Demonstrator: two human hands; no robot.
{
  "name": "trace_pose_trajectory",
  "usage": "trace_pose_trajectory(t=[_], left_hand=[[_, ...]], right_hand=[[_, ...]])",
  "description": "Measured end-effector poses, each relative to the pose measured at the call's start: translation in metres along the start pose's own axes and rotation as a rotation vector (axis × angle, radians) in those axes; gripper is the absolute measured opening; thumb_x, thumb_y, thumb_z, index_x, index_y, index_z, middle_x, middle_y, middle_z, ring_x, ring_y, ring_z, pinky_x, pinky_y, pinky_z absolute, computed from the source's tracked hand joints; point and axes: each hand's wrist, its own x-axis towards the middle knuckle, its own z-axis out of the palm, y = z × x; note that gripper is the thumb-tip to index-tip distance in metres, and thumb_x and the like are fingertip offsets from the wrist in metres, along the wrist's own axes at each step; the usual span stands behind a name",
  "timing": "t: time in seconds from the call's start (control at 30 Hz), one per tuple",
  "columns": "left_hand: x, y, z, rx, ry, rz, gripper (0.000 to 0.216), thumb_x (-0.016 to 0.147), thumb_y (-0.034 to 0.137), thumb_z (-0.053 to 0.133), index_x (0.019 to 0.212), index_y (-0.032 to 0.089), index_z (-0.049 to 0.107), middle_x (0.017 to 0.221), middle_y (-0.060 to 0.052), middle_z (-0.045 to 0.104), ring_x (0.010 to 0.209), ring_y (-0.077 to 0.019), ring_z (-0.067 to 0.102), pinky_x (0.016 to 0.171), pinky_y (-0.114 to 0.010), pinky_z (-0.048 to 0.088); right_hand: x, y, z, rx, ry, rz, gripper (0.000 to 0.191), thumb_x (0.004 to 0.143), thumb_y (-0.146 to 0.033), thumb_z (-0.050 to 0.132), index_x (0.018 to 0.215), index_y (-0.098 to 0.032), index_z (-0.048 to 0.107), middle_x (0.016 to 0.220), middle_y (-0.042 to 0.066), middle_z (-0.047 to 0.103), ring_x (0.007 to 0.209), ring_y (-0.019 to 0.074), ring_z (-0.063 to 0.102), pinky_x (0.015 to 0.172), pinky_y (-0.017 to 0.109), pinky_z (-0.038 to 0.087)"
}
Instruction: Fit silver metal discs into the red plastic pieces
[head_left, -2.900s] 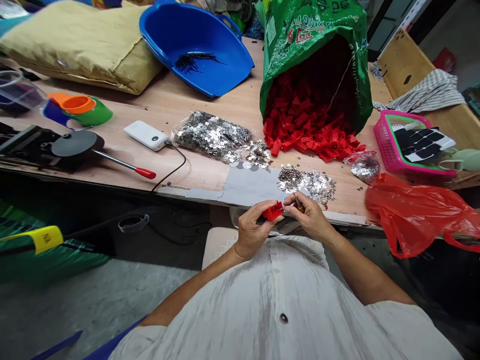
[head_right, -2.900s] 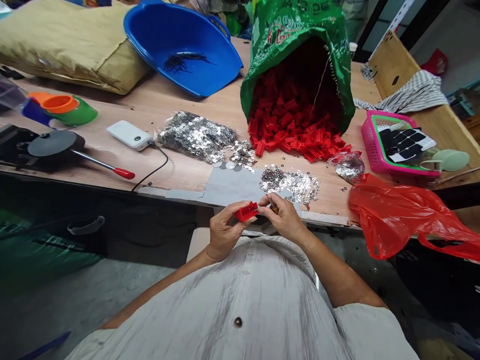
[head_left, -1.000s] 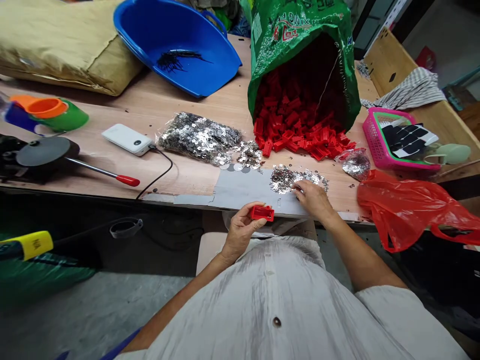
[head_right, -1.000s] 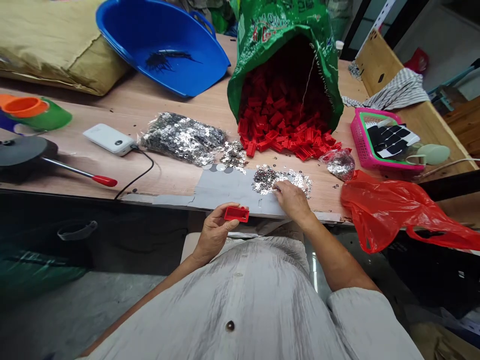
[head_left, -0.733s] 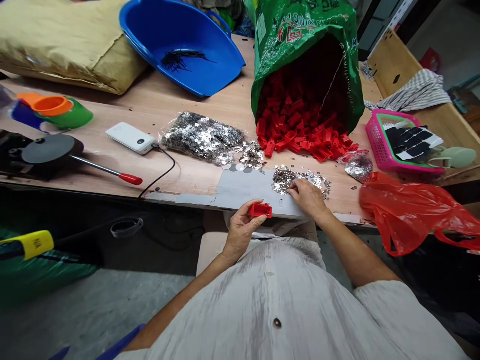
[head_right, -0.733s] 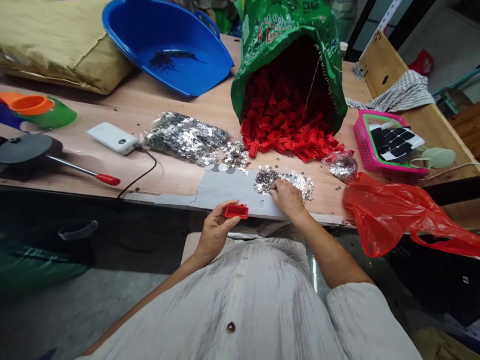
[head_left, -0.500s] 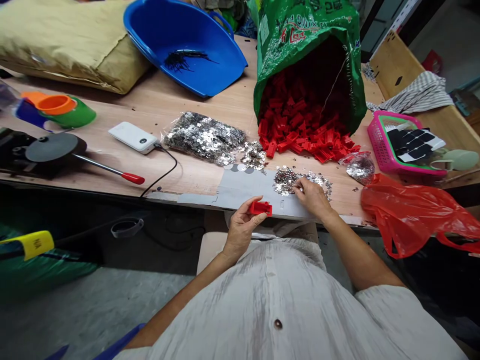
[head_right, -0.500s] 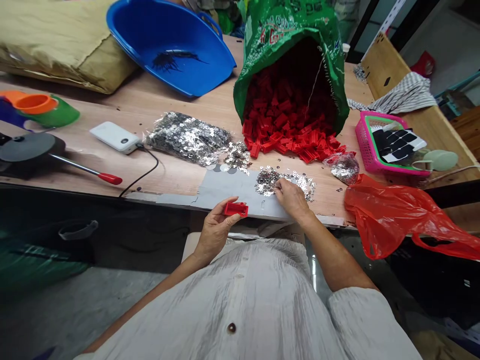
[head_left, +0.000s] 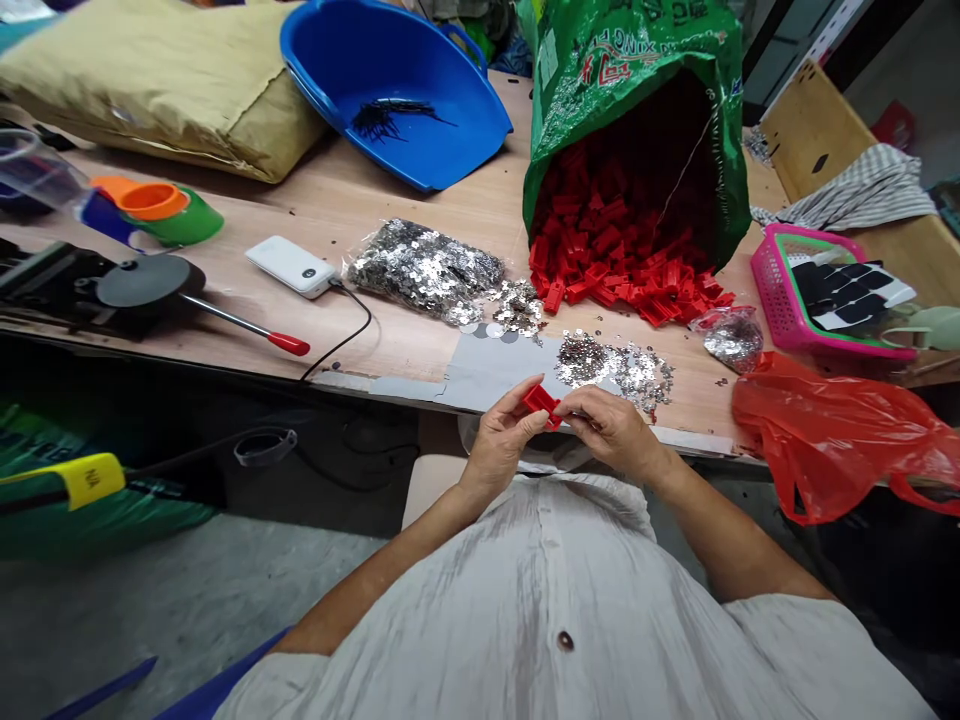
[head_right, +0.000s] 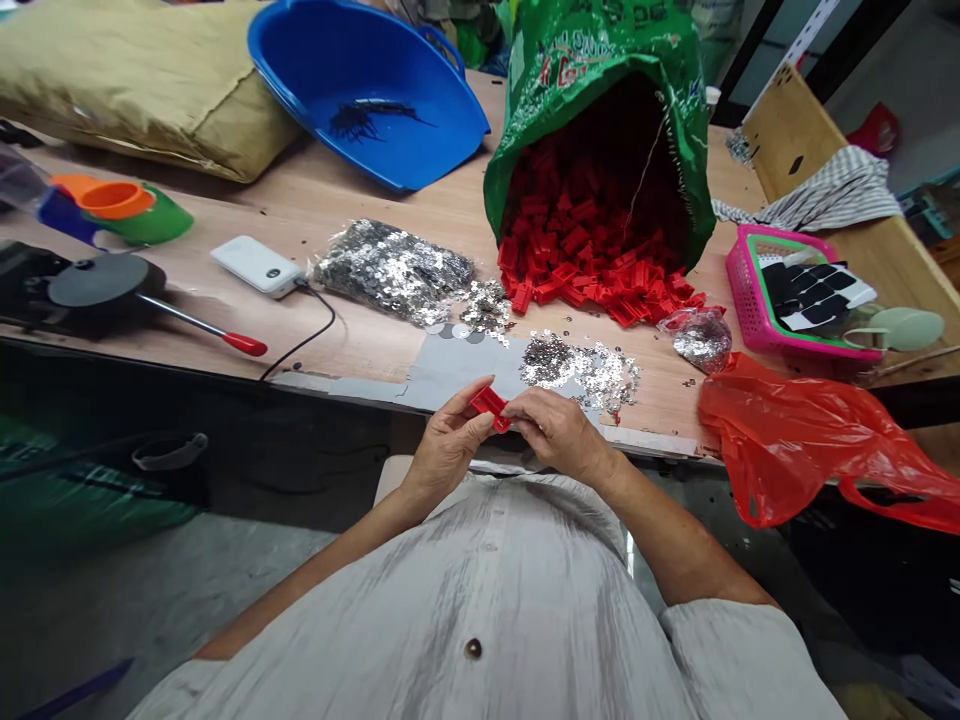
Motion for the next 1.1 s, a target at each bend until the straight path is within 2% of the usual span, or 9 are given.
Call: trace_pose_trajectory(t=[0.17,0.47,0.63,0.77,0.93,1.1], left_hand=[[0.0,0.003,-0.001,-0.046,-0.031,-0.024,0.052,0.07,0.026,0.079,0.12,0.023,0.067,0.088,-0.001,0.069,0.074,-0.0095,0.063,0.072,-0.023,0.053],[-0.002,0.004,-0.003,0.035,-0.091,0.007,0.049,0.072,0.03,0.078,0.12,0.025,0.068,0.09,-0.001,0.069,0.08,-0.0114,0.061,0.078,-0.025,0.049],[-0.001,0.002,-0.004,0.076,-0.087,0.014,0.045,0.073,0.03,0.078,0.117,0.026,0.069,0.093,-0.001,0.071,0.083,-0.0131,0.062,0.081,-0.026,0.048],[0.001,0.0,-0.008,0.124,-0.088,0.034,0.043,0.075,0.029,0.076,0.117,0.026,0.068,0.097,-0.002,0.071,0.088,-0.0146,0.063,0.085,-0.027,0.048],[0.001,-0.002,-0.01,0.164,-0.1,0.034,0.044,0.075,0.028,0.077,0.118,0.025,0.068,0.095,-0.002,0.07,0.086,-0.0139,0.062,0.082,-0.026,0.049],[0.001,0.0,-0.008,0.138,-0.095,0.002,0.045,0.073,0.026,0.078,0.117,0.023,0.068,0.094,-0.002,0.068,0.085,-0.0142,0.061,0.079,-0.025,0.05]], right_hand=[[-0.003,0.004,0.004,0.04,0.003,-0.054,0.017,0.095,-0.021,0.048,0.099,-0.026,0.064,0.095,0.007,0.067,0.096,0.0215,0.062,0.086,0.041,0.051],[-0.004,0.004,0.0,0.15,-0.032,0.004,0.014,0.096,-0.026,0.051,0.099,-0.027,0.065,0.094,0.006,0.065,0.092,0.0206,0.06,0.083,0.039,0.051],[-0.009,0.013,0.001,0.158,-0.021,0.118,0.012,0.091,-0.034,0.061,0.1,-0.026,0.065,0.095,0.005,0.064,0.085,0.0199,0.059,0.074,0.035,0.048],[-0.014,0.015,0.004,0.144,0.0,0.158,0.014,0.091,-0.035,0.062,0.1,-0.025,0.064,0.094,0.005,0.064,0.083,0.0192,0.059,0.072,0.033,0.048],[-0.016,0.013,0.011,0.041,-0.004,0.002,0.019,0.096,-0.024,0.052,0.112,-0.027,0.063,0.096,0.006,0.063,0.088,0.0179,0.06,0.076,0.032,0.051],[-0.013,0.016,0.014,-0.073,0.002,-0.132,0.018,0.097,-0.017,0.048,0.106,-0.023,0.062,0.094,0.007,0.062,0.09,0.0178,0.061,0.078,0.031,0.053]])
